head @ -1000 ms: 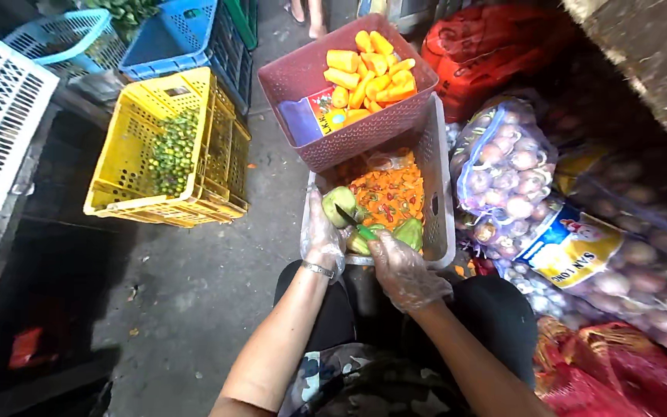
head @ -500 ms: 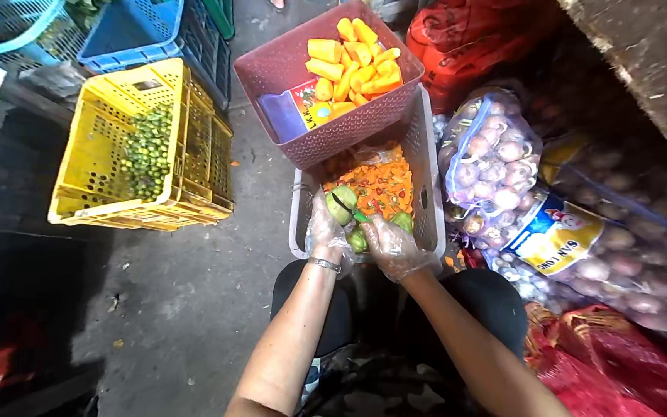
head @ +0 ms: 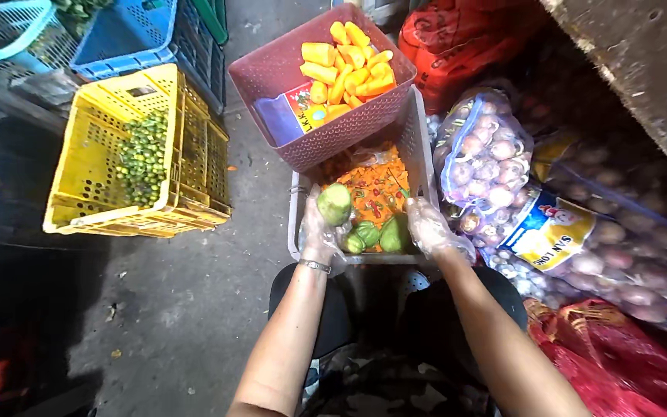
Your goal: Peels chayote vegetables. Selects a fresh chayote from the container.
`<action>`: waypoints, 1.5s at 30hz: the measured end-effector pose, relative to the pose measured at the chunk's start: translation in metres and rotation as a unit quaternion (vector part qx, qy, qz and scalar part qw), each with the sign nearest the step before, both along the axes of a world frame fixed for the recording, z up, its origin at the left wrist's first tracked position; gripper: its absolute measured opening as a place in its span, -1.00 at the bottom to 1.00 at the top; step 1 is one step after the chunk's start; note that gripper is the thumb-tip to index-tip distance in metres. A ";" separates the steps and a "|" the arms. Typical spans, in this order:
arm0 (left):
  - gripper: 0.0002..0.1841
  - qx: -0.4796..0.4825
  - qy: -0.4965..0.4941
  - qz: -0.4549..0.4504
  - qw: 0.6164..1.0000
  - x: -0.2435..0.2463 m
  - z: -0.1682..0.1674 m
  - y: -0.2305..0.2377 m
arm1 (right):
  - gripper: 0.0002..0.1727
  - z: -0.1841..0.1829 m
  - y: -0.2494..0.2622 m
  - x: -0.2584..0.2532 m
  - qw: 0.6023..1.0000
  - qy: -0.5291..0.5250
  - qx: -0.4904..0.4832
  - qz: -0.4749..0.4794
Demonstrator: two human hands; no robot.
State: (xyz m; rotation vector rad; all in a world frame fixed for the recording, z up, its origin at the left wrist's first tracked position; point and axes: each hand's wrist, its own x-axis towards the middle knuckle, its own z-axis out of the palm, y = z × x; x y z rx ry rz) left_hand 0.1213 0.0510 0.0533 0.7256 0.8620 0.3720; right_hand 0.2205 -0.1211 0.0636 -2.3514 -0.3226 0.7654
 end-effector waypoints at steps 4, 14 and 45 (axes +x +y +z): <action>-0.43 -0.042 -0.034 -0.051 0.997 0.003 0.004 -0.009 | -0.42 0.012 -0.001 -0.013 0.979 -0.076 0.182 0.056; -0.46 -0.007 -0.017 -0.117 0.993 0.003 0.007 -0.012 | -0.30 0.037 0.029 0.017 0.915 -0.173 0.197 0.307; -0.35 -0.129 -0.165 -0.102 0.973 0.000 0.015 -0.011 | -0.63 0.015 -0.007 -0.033 0.942 0.050 0.331 -0.027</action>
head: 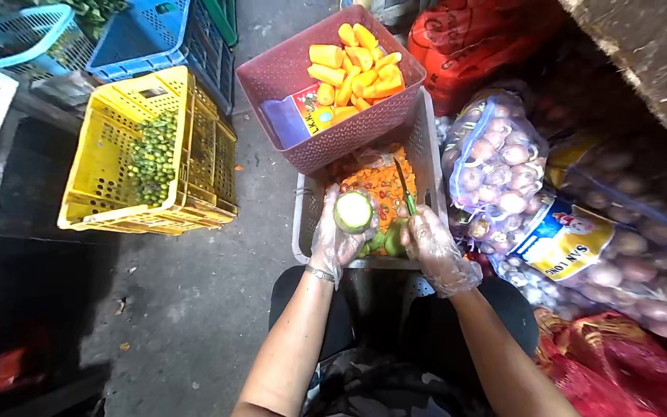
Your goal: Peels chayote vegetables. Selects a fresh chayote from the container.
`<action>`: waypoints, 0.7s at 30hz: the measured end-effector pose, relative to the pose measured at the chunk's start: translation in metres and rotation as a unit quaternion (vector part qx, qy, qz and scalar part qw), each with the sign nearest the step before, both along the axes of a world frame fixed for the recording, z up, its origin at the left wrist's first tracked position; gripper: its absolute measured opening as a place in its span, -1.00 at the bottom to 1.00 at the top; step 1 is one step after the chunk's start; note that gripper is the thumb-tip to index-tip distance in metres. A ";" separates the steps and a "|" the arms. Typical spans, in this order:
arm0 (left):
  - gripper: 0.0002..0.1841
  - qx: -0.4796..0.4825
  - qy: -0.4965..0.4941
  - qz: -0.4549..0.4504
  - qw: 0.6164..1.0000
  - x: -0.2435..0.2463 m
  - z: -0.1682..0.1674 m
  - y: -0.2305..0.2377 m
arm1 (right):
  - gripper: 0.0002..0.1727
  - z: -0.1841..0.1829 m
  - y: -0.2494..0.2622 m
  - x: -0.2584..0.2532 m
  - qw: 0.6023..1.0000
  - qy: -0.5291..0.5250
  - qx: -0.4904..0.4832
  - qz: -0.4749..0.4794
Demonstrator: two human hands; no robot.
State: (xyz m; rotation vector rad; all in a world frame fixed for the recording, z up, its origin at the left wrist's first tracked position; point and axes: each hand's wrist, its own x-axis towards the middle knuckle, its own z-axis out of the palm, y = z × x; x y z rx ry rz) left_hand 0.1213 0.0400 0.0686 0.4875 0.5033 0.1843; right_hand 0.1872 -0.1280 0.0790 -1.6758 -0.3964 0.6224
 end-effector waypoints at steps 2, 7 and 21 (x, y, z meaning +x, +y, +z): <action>-0.29 0.015 0.038 0.008 0.999 0.001 0.003 0.000 | -0.58 0.001 -0.001 -0.003 0.996 0.089 0.017 -0.003; -0.38 -0.029 0.072 0.053 0.996 0.005 0.007 0.001 | -0.46 -0.002 -0.006 -0.009 0.983 0.182 0.030 -0.018; -0.23 0.529 0.183 0.046 0.827 0.002 -0.017 -0.003 | -0.49 -0.008 -0.008 -0.015 0.977 0.210 0.010 -0.029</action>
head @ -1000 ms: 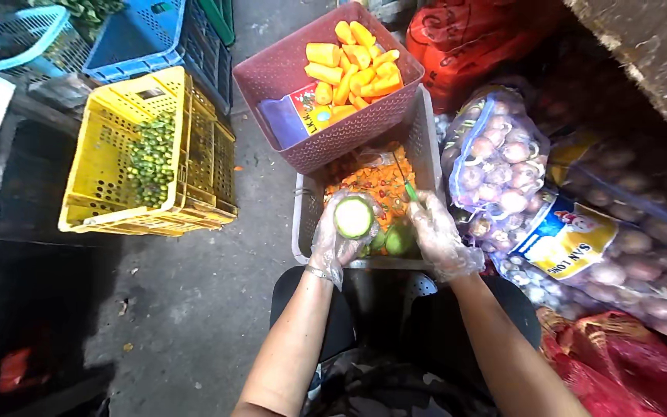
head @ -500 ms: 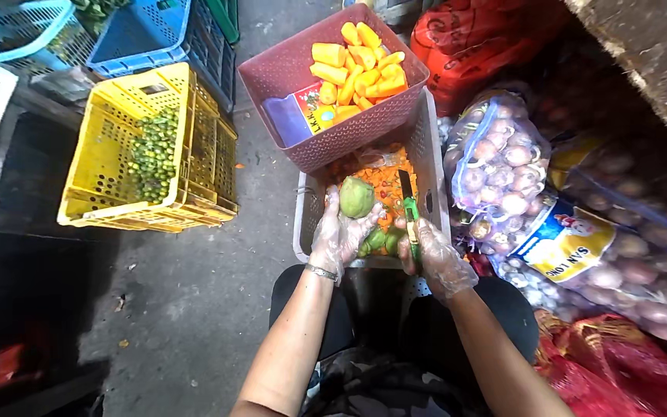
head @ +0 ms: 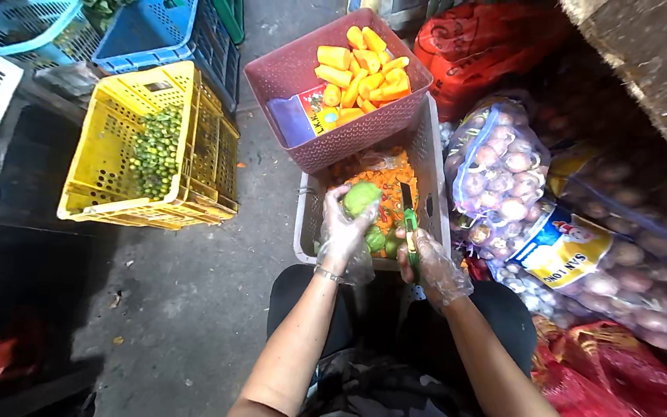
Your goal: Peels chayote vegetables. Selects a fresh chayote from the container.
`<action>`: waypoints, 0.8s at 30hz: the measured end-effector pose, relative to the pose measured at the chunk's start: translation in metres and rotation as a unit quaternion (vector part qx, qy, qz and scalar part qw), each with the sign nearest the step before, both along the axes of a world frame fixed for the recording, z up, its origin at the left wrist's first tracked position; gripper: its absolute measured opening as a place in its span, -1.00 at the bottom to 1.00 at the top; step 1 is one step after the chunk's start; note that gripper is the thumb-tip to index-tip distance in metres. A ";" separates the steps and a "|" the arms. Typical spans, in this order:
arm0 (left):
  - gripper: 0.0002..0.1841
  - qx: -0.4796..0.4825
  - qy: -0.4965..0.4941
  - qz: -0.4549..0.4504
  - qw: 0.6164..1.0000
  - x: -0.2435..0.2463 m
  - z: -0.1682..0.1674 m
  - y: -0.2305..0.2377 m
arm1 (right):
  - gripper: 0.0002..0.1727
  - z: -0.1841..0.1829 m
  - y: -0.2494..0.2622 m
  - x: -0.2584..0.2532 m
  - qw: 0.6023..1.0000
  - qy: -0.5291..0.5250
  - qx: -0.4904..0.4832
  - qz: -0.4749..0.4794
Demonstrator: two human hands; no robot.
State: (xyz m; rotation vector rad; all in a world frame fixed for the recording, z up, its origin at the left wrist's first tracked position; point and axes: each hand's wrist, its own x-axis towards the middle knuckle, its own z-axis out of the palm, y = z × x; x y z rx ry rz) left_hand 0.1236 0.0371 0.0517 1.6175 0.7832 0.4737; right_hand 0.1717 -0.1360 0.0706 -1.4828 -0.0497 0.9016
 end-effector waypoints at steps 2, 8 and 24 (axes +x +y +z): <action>-0.22 0.057 -0.046 -0.004 0.997 0.001 -0.002 -0.001 | -0.49 -0.002 -0.002 -0.001 1.000 -0.007 -0.004 -0.004; -0.17 0.061 -0.072 0.015 0.995 0.001 -0.007 -0.002 | -0.49 -0.004 -0.007 0.000 1.000 0.000 -0.009 -0.014; -0.23 -0.491 -0.249 -0.023 0.834 -0.013 0.002 0.003 | -0.41 0.016 0.019 -0.063 0.847 -0.501 -0.141 0.110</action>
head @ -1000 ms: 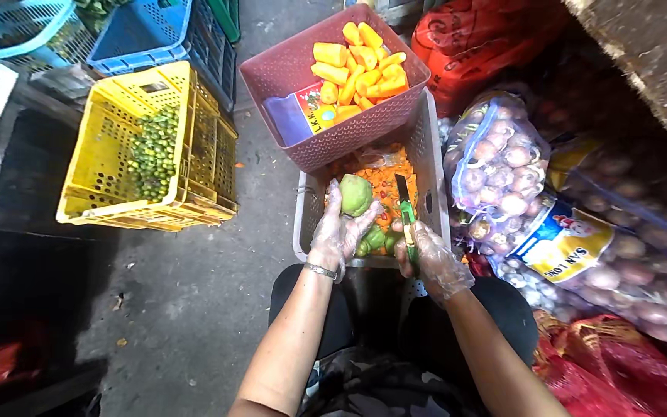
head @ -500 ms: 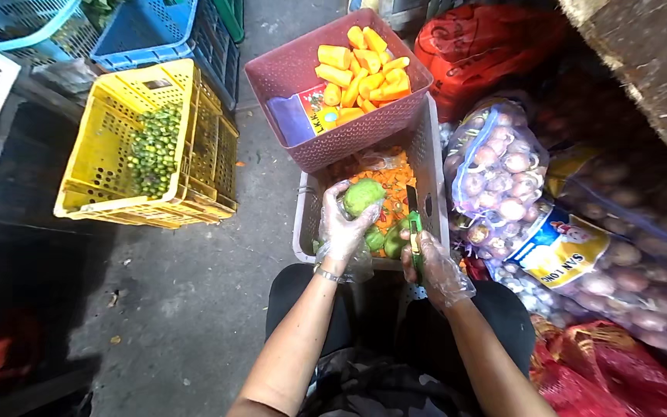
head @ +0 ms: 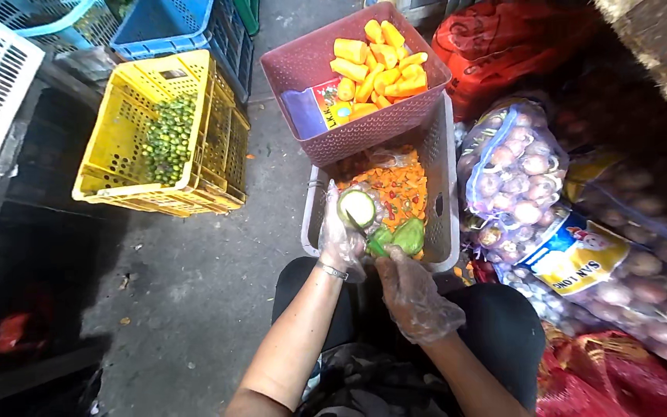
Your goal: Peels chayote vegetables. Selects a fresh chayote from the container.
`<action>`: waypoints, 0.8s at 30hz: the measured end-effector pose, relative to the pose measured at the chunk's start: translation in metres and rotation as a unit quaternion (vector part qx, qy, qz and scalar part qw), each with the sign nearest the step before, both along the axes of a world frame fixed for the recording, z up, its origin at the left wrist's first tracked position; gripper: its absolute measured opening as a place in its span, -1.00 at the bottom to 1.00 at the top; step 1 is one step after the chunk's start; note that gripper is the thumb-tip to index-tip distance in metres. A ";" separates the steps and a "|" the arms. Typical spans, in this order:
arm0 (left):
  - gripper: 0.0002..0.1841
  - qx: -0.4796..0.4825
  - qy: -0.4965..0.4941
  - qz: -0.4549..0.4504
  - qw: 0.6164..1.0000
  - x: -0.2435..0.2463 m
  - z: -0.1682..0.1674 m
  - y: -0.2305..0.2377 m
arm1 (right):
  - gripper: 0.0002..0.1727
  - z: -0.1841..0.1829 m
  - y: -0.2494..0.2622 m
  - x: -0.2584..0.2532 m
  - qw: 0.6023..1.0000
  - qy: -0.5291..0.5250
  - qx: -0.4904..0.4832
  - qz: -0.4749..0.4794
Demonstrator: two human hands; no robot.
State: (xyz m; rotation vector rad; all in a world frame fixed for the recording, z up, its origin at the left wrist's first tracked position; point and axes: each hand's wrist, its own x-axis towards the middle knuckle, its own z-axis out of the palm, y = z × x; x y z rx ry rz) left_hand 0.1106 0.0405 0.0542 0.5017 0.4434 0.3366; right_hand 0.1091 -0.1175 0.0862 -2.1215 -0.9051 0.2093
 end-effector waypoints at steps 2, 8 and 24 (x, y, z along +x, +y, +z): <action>-0.23 0.055 0.062 0.030 0.996 -0.001 -0.002 -0.002 | -0.42 -0.002 0.003 0.000 0.999 -0.036 -0.038 -0.015; -0.32 0.289 0.254 0.058 0.921 -0.003 0.004 -0.009 | -0.42 -0.023 0.008 0.022 0.993 -0.081 -0.075 -0.033; -0.31 0.101 0.240 0.036 0.965 0.002 -0.002 -0.006 | -0.59 -0.010 0.001 0.051 0.870 0.477 0.115 0.051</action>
